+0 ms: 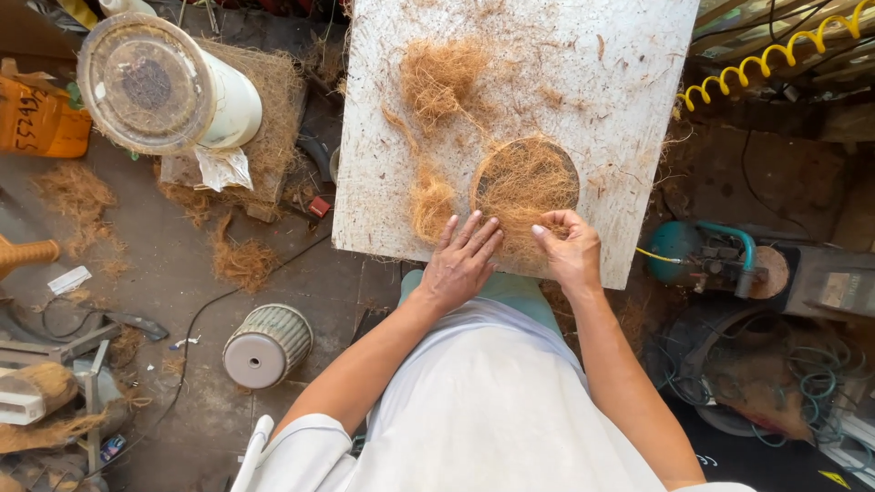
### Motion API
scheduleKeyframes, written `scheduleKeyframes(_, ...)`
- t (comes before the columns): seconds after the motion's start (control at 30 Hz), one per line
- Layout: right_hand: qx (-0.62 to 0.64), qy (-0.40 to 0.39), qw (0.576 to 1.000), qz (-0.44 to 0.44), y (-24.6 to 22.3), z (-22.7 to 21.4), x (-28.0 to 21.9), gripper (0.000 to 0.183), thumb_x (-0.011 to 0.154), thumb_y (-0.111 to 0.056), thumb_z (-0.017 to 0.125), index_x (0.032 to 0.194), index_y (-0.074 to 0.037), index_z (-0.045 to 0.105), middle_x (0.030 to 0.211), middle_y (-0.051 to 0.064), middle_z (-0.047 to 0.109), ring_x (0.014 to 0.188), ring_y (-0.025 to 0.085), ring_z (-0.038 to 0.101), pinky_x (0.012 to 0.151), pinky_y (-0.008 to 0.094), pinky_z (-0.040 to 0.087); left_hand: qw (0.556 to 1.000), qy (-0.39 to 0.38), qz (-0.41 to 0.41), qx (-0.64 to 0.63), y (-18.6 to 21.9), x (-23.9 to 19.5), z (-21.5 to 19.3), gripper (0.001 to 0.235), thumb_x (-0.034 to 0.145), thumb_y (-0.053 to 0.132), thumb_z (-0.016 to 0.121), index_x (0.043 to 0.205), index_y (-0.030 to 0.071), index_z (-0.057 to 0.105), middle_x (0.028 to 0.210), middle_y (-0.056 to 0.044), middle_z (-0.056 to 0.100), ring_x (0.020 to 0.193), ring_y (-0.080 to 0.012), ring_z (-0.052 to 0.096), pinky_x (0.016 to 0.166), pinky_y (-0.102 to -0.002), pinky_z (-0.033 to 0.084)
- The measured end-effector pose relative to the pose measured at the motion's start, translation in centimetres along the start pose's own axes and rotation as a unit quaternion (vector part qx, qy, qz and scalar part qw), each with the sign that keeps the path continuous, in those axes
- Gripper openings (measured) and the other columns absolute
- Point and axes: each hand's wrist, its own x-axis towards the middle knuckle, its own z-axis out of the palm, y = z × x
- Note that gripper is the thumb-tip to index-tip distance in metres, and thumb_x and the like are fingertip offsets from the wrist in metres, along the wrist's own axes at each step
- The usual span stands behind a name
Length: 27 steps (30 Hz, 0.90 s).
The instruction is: The person repeatedly pulls and rubs coconut fiber on a circular base on a workbench, compacting it into a dense mat. The person then reaches for a hanging pneumatic tool and connects a hose to it.
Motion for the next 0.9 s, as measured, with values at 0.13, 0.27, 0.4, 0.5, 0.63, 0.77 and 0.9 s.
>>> scheduleKeyframes(0.13,0.016,-0.004,1.0,0.004,1.5,-0.4,0.7,0.022,0.083,-0.006,0.079,0.104,-0.006,0.072,0.089,0.007,0.068,0.072,0.008,0.063,0.058,0.021,0.055,1.0,0.014,0.002,0.016,0.6,0.4,-0.1,0.054,0.086,0.032,0.067,0.135,0.013,0.057,0.145,-0.008,0.053,0.144,-0.0278,0.04,0.121,-0.053,0.014)
scheduleKeyframes(0.27,0.039,-0.043,0.998,0.03,-1.1,0.8,0.1,0.023,0.083,-0.004,0.076,0.106,-0.006,0.073,0.088,0.003,0.07,0.072,0.005,0.063,0.061,0.019,0.055,0.999,0.032,0.038,-0.019,1.3,1.0,-0.4,0.049,0.093,0.029,0.06,0.14,0.016,0.053,0.15,-0.009,0.049,0.145,-0.0271,0.039,0.121,-0.05,0.017)
scheduleKeyframes(0.4,0.054,-0.061,0.996,0.033,0.4,1.3,0.7,0.023,0.083,-0.002,0.075,0.105,-0.005,0.074,0.087,0.006,0.071,0.073,0.007,0.064,0.063,0.023,0.056,1.0,-0.012,0.023,0.015,1.0,0.9,-0.1,0.069,0.09,0.04,0.063,0.151,0.016,0.042,0.159,-0.008,0.039,0.151,-0.0253,0.027,0.124,-0.047,0.008)
scheduleKeyframes(0.5,0.038,-0.058,0.997,0.03,-0.2,0.9,0.6,0.021,0.083,-0.003,0.076,0.104,-0.006,0.074,0.086,0.007,0.072,0.072,0.007,0.065,0.061,0.023,0.056,0.997,-0.063,0.007,0.046,0.6,0.4,0.0,0.074,0.089,0.048,0.063,0.152,0.016,0.041,0.16,-0.005,0.036,0.152,-0.0238,0.023,0.124,-0.045,0.004)
scheduleKeyframes(0.63,0.026,-0.051,0.998,0.027,-0.4,-1.4,0.4,0.02,0.083,-0.006,0.077,0.103,-0.007,0.075,0.087,0.004,0.072,0.073,0.006,0.063,0.063,0.022,0.054,0.994,-0.092,-0.013,0.05,1.0,0.0,0.0,0.076,0.091,0.051,0.059,0.155,0.016,0.035,0.163,-0.005,0.03,0.153,-0.0232,0.018,0.125,-0.044,0.0)
scheduleKeyframes(0.77,0.067,-0.024,0.996,0.056,-1.9,-4.3,0.5,0.019,0.086,-0.005,0.074,0.105,-0.008,0.072,0.085,0.001,0.071,0.07,0.004,0.066,0.063,0.019,0.057,0.987,-0.129,-0.035,0.085,1.5,0.1,-0.2,0.079,0.091,0.054,0.056,0.157,0.017,0.031,0.166,-0.004,0.023,0.154,-0.0264,0.011,0.122,-0.053,-0.009)
scheduleKeyframes(0.9,0.099,0.02,0.994,0.033,-0.8,-7.3,1.7,0.013,0.096,-0.008,0.067,0.109,-0.006,0.069,0.089,0.005,0.071,0.078,0.006,0.067,0.071,0.022,0.058,0.992,-0.095,-0.027,0.075,1.9,1.1,-1.3,0.069,0.091,0.05,0.059,0.148,0.013,0.045,0.16,-0.008,0.036,0.153,-0.0282,0.019,0.121,-0.055,-0.005)
